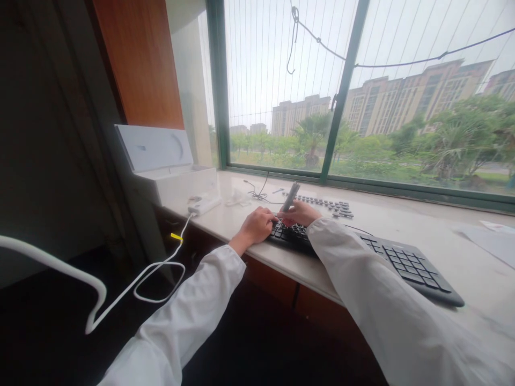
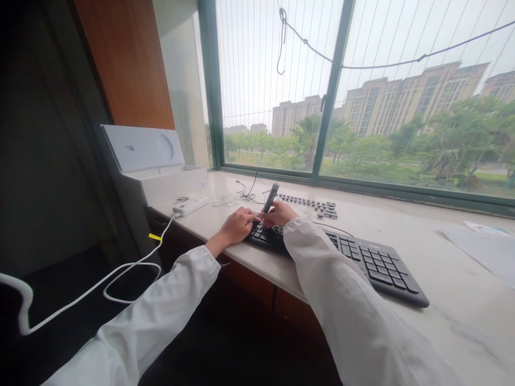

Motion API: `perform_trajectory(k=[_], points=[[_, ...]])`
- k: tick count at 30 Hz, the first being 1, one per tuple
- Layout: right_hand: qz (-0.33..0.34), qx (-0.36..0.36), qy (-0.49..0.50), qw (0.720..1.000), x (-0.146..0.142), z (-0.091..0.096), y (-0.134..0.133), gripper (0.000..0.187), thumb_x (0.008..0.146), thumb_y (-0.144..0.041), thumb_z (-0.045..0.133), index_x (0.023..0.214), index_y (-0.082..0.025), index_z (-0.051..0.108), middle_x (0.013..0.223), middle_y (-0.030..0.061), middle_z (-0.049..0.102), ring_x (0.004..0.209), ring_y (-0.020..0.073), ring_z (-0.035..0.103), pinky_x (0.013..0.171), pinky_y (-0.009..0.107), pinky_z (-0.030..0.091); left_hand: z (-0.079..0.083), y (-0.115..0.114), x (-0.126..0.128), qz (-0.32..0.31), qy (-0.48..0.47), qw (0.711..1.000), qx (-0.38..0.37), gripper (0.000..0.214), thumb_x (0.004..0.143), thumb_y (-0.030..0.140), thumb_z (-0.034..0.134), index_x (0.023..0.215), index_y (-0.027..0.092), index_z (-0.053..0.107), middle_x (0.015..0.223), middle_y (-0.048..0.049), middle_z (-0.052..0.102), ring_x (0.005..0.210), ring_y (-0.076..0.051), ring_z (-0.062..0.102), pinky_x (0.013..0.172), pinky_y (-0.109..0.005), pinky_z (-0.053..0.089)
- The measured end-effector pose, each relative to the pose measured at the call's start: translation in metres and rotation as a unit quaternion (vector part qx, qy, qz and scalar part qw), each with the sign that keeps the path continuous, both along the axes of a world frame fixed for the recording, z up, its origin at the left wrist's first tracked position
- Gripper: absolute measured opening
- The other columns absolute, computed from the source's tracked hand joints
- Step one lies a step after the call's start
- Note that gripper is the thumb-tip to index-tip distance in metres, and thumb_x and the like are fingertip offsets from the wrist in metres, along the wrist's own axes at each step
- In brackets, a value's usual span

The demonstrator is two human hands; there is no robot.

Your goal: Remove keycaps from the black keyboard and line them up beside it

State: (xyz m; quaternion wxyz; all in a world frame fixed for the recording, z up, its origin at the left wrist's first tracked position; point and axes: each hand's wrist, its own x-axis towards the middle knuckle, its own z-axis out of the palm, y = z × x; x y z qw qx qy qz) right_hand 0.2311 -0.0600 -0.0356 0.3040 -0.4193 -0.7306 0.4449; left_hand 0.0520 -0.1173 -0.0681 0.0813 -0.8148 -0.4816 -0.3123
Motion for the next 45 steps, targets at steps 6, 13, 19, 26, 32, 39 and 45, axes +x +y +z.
perform_trajectory(k=[6, 13, 19, 26, 32, 39, 45], points=[[0.065, 0.057, -0.019, 0.996, 0.009, -0.015, 0.019, 0.039, 0.057, -0.037, 0.082, 0.085, -0.017, 0.063, 0.063, -0.0007, 0.065, 0.064, 0.0156, 0.064, 0.065, 0.028, 0.053, 0.0, 0.0, -0.001, 0.003, 0.004, 1.0, -0.004, 0.034, 0.082, 0.011, 0.044, 0.097, 0.022, 0.073, 0.099, -0.0026, 0.068, 0.098, -0.02, 0.055, 0.091, -0.031, 0.047], [0.063, 0.197, -0.065, 0.976, 0.014, -0.028, 0.033, 0.033, 0.061, -0.044, 0.074, 0.078, -0.017, 0.066, 0.077, 0.0036, 0.07, 0.073, 0.0182, 0.065, 0.069, 0.028, 0.05, -0.001, 0.0, -0.001, 0.007, 0.001, 1.0, -0.002, 0.034, 0.082, 0.011, 0.044, 0.097, 0.022, 0.073, 0.098, -0.0033, 0.067, 0.097, -0.02, 0.055, 0.09, -0.031, 0.047], [0.053, 0.222, -0.057, 0.972, 0.011, -0.032, 0.031, 0.035, 0.063, -0.047, 0.071, 0.078, -0.017, 0.065, 0.069, 0.0006, 0.066, 0.066, 0.0153, 0.06, 0.062, 0.025, 0.045, -0.001, 0.001, 0.0, 0.009, -0.001, 1.0, -0.005, 0.034, 0.082, 0.01, 0.044, 0.096, 0.022, 0.073, 0.098, -0.0032, 0.067, 0.099, -0.02, 0.054, 0.092, -0.03, 0.047], [0.024, 0.255, -0.088, 0.962, 0.007, -0.027, 0.023, 0.029, 0.063, -0.044, 0.07, 0.073, -0.017, 0.063, 0.063, -0.002, 0.061, 0.061, 0.012, 0.053, 0.057, 0.022, 0.039, -0.003, 0.003, -0.001, 0.006, 0.003, 1.0, -0.002, 0.034, 0.081, 0.011, 0.043, 0.095, 0.022, 0.072, 0.097, -0.0033, 0.066, 0.098, -0.019, 0.054, 0.091, -0.03, 0.047], [0.011, 0.275, -0.138, 0.951, 0.001, -0.022, 0.016, 0.022, 0.065, -0.037, 0.071, 0.074, -0.018, 0.064, 0.064, -0.0017, 0.064, 0.061, 0.0114, 0.054, 0.057, 0.021, 0.038, -0.003, 0.003, -0.002, 0.009, 0.006, 1.0, 0.005, 0.032, 0.081, 0.012, 0.043, 0.093, 0.021, 0.072, 0.097, -0.0038, 0.066, 0.099, -0.02, 0.054, 0.091, -0.031, 0.047], [-0.001, 0.261, -0.157, 0.953, -0.001, -0.018, 0.011, 0.018, 0.068, -0.034, 0.07, 0.077, -0.018, 0.065, 0.069, -0.0011, 0.066, 0.064, 0.0117, 0.057, 0.059, 0.02, 0.039, 0.001, 0.0, 0.0, 0.017, 0.01, 1.0, -0.009, 0.033, 0.082, 0.012, 0.044, 0.096, 0.021, 0.072, 0.098, -0.0042, 0.067, 0.1, -0.02, 0.055, 0.093, -0.031, 0.047], [0.032, 0.269, -0.166, 0.948, 0.002, -0.014, 0.011, 0.025, 0.069, -0.038, 0.069, 0.082, -0.017, 0.066, 0.07, -0.0005, 0.066, 0.064, 0.012, 0.056, 0.059, 0.02, 0.038, 0.0, 0.001, -0.002, 0.005, 0.006, 1.0, -0.001, 0.034, 0.081, 0.011, 0.044, 0.095, 0.022, 0.073, 0.096, -0.0037, 0.067, 0.099, -0.019, 0.055, 0.093, -0.032, 0.047]])
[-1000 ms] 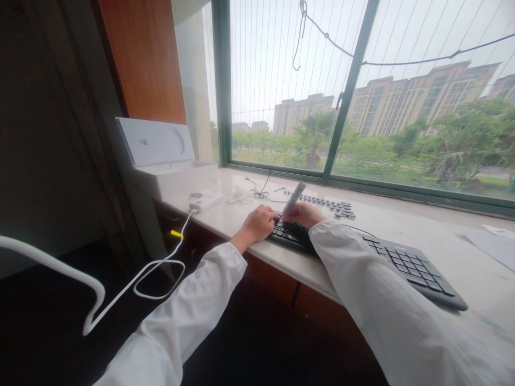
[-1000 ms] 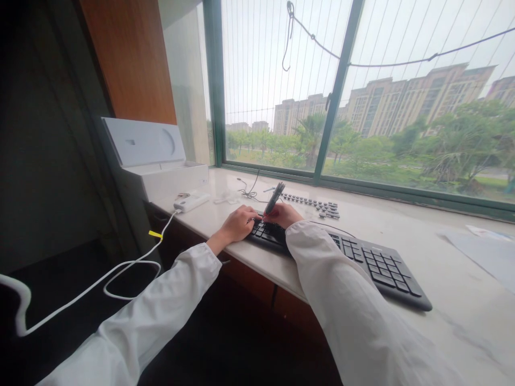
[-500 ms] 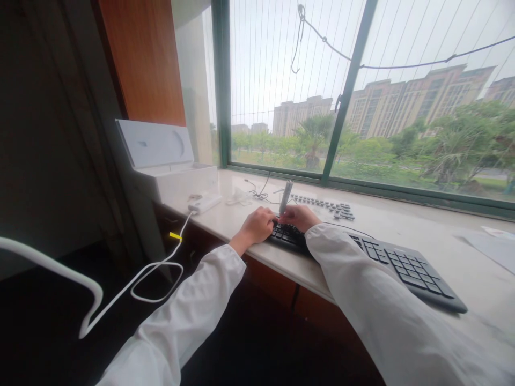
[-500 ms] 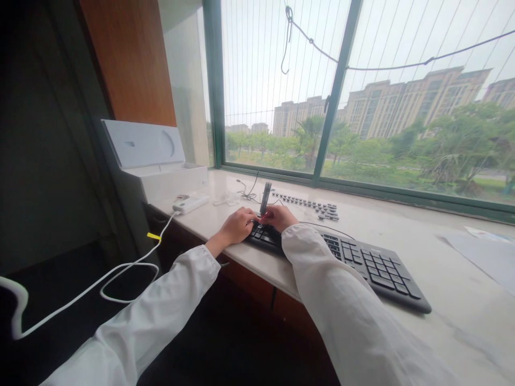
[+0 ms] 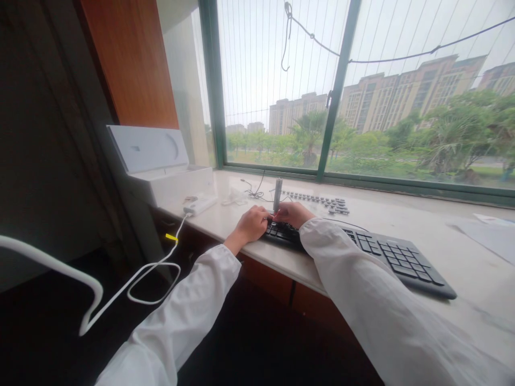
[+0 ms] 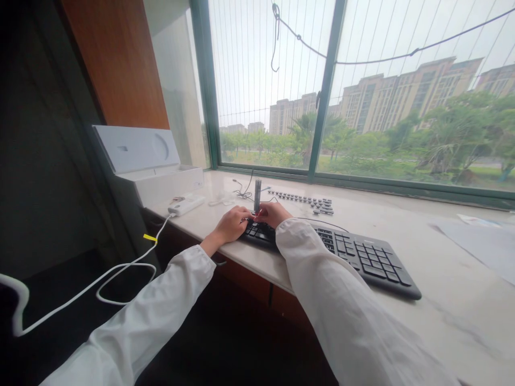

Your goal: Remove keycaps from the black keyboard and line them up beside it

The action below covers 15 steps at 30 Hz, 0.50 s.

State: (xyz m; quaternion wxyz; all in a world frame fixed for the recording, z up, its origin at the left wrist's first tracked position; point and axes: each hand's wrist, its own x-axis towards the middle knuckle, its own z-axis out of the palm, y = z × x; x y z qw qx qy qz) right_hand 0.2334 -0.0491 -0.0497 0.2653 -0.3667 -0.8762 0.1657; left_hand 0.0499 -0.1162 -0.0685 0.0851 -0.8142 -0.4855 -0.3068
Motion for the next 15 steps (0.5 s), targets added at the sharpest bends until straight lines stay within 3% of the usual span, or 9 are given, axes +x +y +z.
perform_trajectory(k=[6, 11, 15], points=[[-0.037, 0.044, -0.021, 0.998, 0.0, 0.008, -0.01, 0.032, 0.083, -0.048, 0.056, 0.08, -0.019, 0.068, 0.074, 0.0011, 0.067, 0.066, 0.0124, 0.057, 0.062, 0.022, 0.038, -0.002, 0.003, -0.001, -0.008, -0.006, 1.0, 0.0, 0.035, 0.081, 0.009, 0.044, 0.097, 0.022, 0.072, 0.098, -0.0031, 0.068, 0.1, -0.019, 0.055, 0.096, -0.032, 0.045], [-0.091, 0.057, -0.026, 0.994, -0.008, 0.007, -0.015, 0.025, 0.084, -0.044, 0.057, 0.09, -0.02, 0.065, 0.079, 0.0013, 0.068, 0.068, 0.0136, 0.059, 0.061, 0.022, 0.038, -0.002, 0.003, -0.001, -0.012, -0.016, 1.0, -0.007, 0.035, 0.082, 0.01, 0.044, 0.097, 0.022, 0.073, 0.101, -0.0021, 0.068, 0.101, -0.019, 0.055, 0.097, -0.031, 0.045], [-0.132, 0.071, -0.053, 0.987, -0.017, 0.008, -0.022, 0.031, 0.088, -0.049, 0.05, 0.092, -0.019, 0.06, 0.075, 0.004, 0.068, 0.073, 0.0183, 0.062, 0.061, 0.024, 0.037, -0.001, 0.003, -0.001, -0.014, -0.019, 1.0, -0.009, 0.034, 0.082, 0.01, 0.044, 0.097, 0.022, 0.073, 0.102, -0.0016, 0.069, 0.103, -0.019, 0.055, 0.098, -0.031, 0.044]])
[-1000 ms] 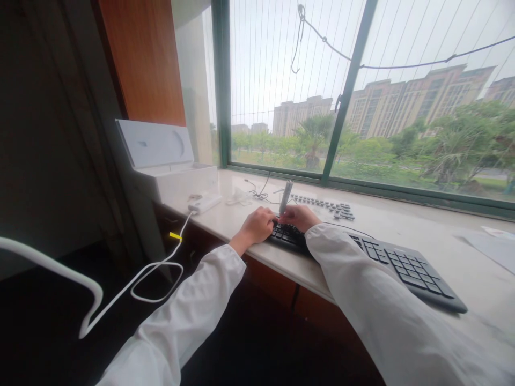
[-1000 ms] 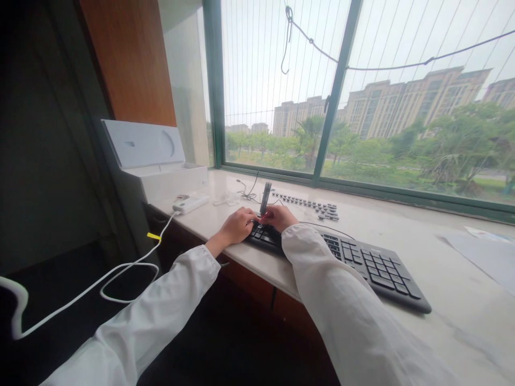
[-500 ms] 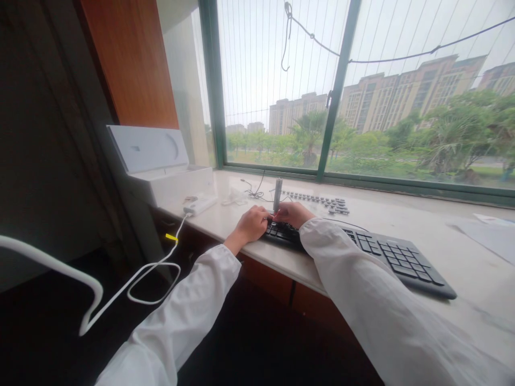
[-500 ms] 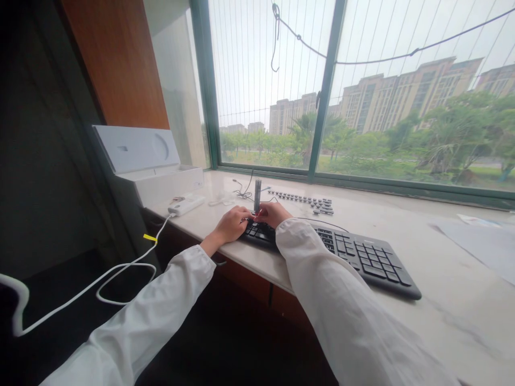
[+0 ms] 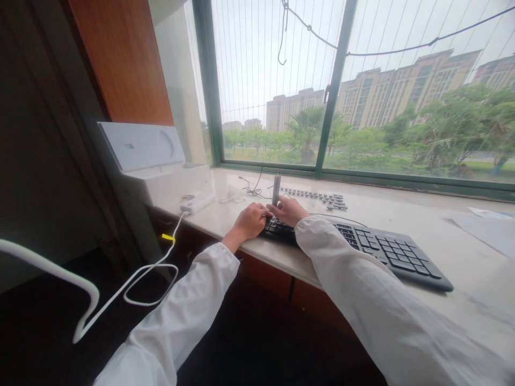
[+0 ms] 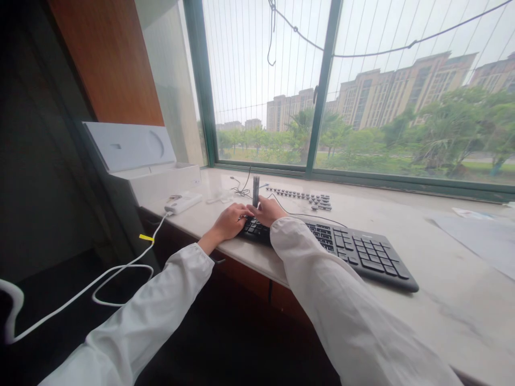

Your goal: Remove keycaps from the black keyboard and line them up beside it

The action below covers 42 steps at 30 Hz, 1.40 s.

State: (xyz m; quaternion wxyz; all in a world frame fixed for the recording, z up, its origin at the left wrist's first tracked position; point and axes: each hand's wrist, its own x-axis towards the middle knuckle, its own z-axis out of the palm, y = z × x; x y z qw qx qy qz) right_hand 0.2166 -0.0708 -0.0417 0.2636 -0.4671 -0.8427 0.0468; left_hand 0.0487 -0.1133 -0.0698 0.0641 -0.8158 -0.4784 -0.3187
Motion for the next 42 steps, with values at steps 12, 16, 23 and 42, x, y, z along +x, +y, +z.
perform_trajectory(k=[12, 16, 23, 42], points=[[-0.109, 0.042, -0.064, 0.991, -0.018, -0.005, -0.021, 0.037, 0.096, -0.043, 0.03, 0.108, -0.016, 0.053, 0.089, 0.0139, 0.069, 0.082, 0.027, 0.066, 0.066, 0.031, 0.038, 0.004, -0.004, 0.003, 0.034, 0.045, 0.998, 0.003, 0.024, 0.083, 0.015, 0.047, 0.091, 0.021, 0.068, 0.098, -0.0037, 0.067, 0.098, -0.02, 0.055, 0.089, -0.031, 0.047], [-0.11, 0.039, -0.066, 0.991, -0.022, -0.005, -0.026, 0.035, 0.097, -0.04, 0.028, 0.108, -0.016, 0.05, 0.087, 0.0141, 0.069, 0.08, 0.0271, 0.067, 0.065, 0.031, 0.04, 0.004, -0.004, 0.004, 0.051, 0.069, 0.996, 0.015, 0.019, 0.085, 0.018, 0.047, 0.086, 0.02, 0.066, 0.091, -0.0044, 0.066, 0.095, -0.021, 0.056, 0.085, -0.033, 0.046], [-0.114, 0.035, -0.057, 0.991, -0.024, -0.004, -0.027, 0.032, 0.098, -0.038, 0.028, 0.107, -0.014, 0.047, 0.087, 0.0147, 0.069, 0.082, 0.0265, 0.067, 0.067, 0.03, 0.041, 0.008, -0.006, 0.005, 0.045, 0.074, 0.996, 0.004, 0.019, 0.088, 0.031, 0.05, 0.093, 0.021, 0.066, 0.094, -0.0054, 0.067, 0.097, -0.022, 0.057, 0.086, -0.034, 0.045], [-0.101, 0.067, -0.072, 0.99, -0.024, -0.01, -0.027, 0.036, 0.099, -0.041, 0.024, 0.106, -0.013, 0.045, 0.085, 0.0154, 0.069, 0.077, 0.027, 0.068, 0.063, 0.03, 0.041, 0.002, 0.003, 0.0, -0.005, 0.023, 1.0, -0.01, 0.024, 0.089, 0.038, 0.051, 0.101, 0.021, 0.063, 0.103, -0.0047, 0.067, 0.099, -0.019, 0.061, 0.086, -0.029, 0.047]])
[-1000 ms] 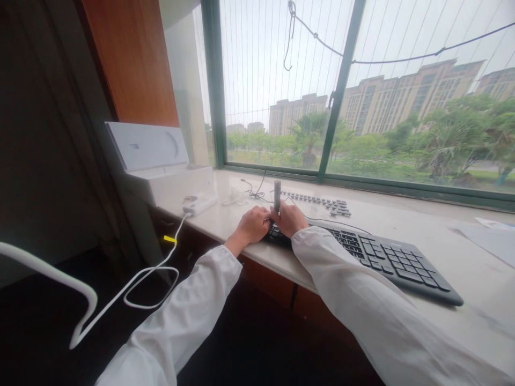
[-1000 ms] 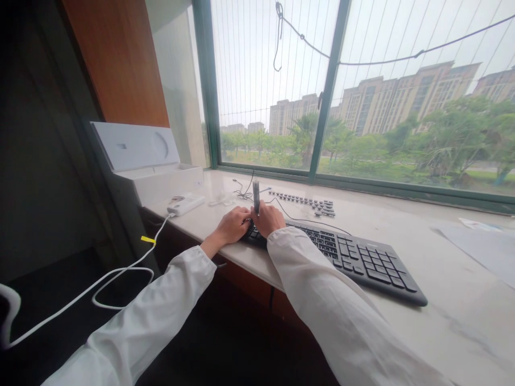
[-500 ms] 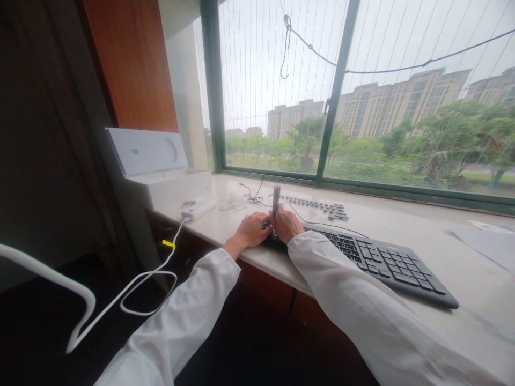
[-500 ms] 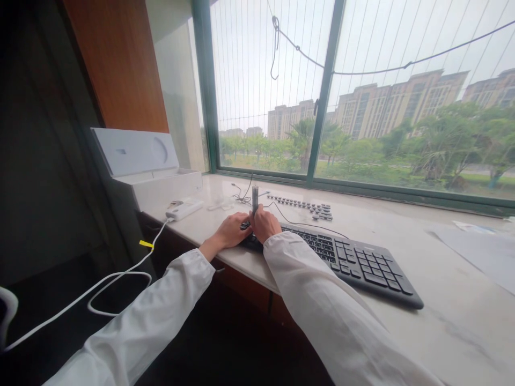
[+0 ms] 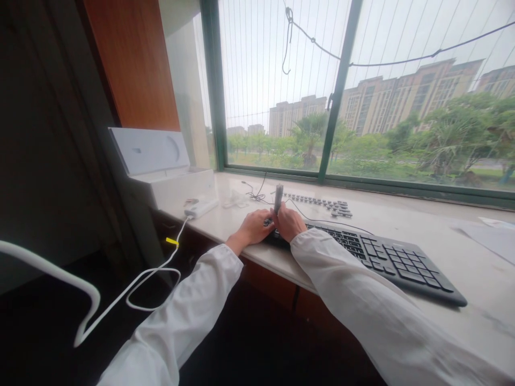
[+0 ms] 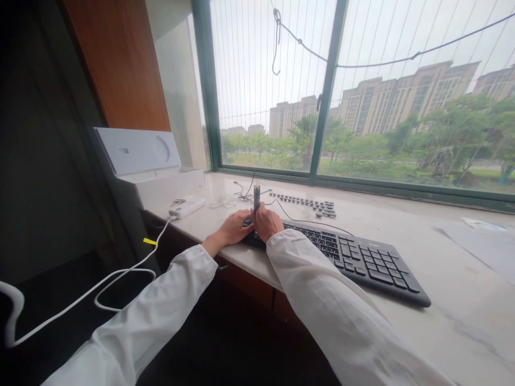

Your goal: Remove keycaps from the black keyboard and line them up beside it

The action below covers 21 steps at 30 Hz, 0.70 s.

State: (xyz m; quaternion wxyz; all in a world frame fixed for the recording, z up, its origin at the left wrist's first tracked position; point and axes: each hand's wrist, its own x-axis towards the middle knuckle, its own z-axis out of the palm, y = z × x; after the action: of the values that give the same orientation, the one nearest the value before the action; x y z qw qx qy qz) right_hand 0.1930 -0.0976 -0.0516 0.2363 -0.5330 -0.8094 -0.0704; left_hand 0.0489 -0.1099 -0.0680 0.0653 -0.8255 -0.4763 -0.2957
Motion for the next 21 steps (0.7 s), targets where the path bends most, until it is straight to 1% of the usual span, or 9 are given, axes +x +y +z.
perform_trajectory(k=[3, 8, 12, 21], points=[[-0.003, 0.007, -0.009, 1.0, -0.0004, -0.001, 0.0006, 0.035, 0.099, -0.041, 0.024, 0.106, -0.013, 0.044, 0.084, 0.0145, 0.069, 0.076, 0.0263, 0.068, 0.063, 0.03, 0.042, 0.0003, 0.0005, -0.0008, -0.005, -0.001, 1.0, -0.003, 0.022, 0.089, 0.036, 0.051, 0.1, 0.022, 0.063, 0.104, -0.0041, 0.066, 0.1, -0.019, 0.06, 0.087, -0.03, 0.047], [0.006, 0.024, -0.023, 0.999, 0.0003, -0.0026, -0.0006, 0.033, 0.1, -0.039, 0.025, 0.105, -0.013, 0.043, 0.082, 0.0127, 0.069, 0.075, 0.0253, 0.068, 0.062, 0.029, 0.042, 0.0032, -0.0016, 0.0005, 0.005, -0.007, 0.999, -0.031, 0.018, 0.088, 0.035, 0.052, 0.095, 0.023, 0.064, 0.104, -0.0028, 0.066, 0.101, -0.02, 0.06, 0.09, -0.031, 0.046], [0.023, 0.028, -0.036, 0.999, 0.0007, -0.0032, -0.0012, 0.032, 0.099, -0.038, 0.026, 0.105, -0.012, 0.044, 0.081, 0.0128, 0.068, 0.074, 0.0254, 0.068, 0.062, 0.029, 0.042, 0.0049, -0.004, 0.0015, 0.011, -0.007, 0.999, -0.038, 0.018, 0.087, 0.036, 0.052, 0.093, 0.024, 0.064, 0.105, -0.0023, 0.066, 0.101, -0.02, 0.06, 0.089, -0.031, 0.046], [0.027, 0.023, -0.044, 0.998, 0.0008, -0.0031, 0.0, 0.033, 0.099, -0.038, 0.025, 0.108, -0.011, 0.043, 0.085, 0.0144, 0.068, 0.076, 0.0249, 0.067, 0.066, 0.03, 0.043, 0.0061, -0.0051, 0.0019, 0.018, -0.008, 0.999, -0.045, 0.018, 0.086, 0.036, 0.053, 0.094, 0.024, 0.064, 0.107, -0.0025, 0.066, 0.102, -0.021, 0.06, 0.09, -0.033, 0.046]])
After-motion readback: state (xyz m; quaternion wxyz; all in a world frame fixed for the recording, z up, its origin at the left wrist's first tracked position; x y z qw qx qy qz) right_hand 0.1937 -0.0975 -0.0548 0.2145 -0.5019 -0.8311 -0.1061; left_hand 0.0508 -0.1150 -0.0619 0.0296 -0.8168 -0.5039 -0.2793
